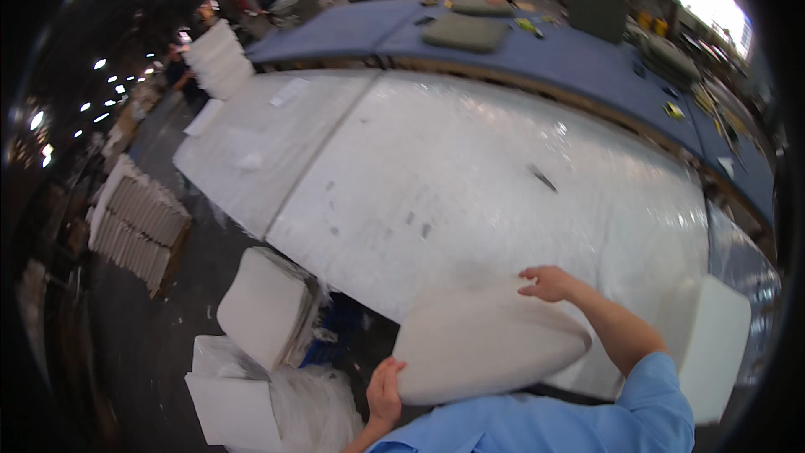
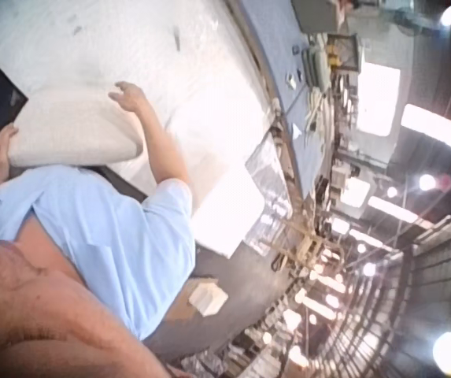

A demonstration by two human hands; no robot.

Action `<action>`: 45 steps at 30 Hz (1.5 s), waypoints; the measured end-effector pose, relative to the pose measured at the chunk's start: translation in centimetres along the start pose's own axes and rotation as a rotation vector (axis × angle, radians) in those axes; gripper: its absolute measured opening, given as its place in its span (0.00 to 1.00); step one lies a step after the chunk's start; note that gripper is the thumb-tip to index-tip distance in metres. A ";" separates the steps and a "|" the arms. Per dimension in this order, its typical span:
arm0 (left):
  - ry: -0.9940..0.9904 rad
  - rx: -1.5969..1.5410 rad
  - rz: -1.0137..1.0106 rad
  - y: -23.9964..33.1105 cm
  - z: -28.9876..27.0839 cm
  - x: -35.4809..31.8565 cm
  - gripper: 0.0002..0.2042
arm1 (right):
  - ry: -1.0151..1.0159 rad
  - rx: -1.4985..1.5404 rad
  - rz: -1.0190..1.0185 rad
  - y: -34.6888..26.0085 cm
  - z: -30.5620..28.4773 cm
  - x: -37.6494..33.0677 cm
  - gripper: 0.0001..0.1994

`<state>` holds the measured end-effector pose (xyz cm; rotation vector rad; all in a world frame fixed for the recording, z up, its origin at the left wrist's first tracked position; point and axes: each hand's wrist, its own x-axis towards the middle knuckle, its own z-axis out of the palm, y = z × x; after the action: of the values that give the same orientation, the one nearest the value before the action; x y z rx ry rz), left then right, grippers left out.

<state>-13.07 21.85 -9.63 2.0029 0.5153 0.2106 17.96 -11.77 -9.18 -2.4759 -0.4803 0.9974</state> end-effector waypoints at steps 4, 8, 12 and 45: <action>-0.011 -0.041 -0.072 1.5 0.4 1.7 0.18 | -0.036 -0.266 -0.072 2.4 2.1 11.4 0.33; 0.044 -0.006 -0.087 1.9 0.3 2.7 0.19 | -0.124 -0.416 0.080 1.5 5.2 17.4 0.29; 0.117 -0.057 -0.161 2.7 0.2 2.7 0.18 | -0.015 -0.588 0.031 0.3 8.8 17.3 0.22; -0.849 0.796 -0.057 2.2 9.0 16.3 0.31 | 0.077 -0.061 0.037 3.0 8.6 15.2 0.13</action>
<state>5.37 21.01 -13.08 2.5546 0.0859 -0.9903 22.63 -5.06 -24.92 -2.5761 -0.4480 0.9103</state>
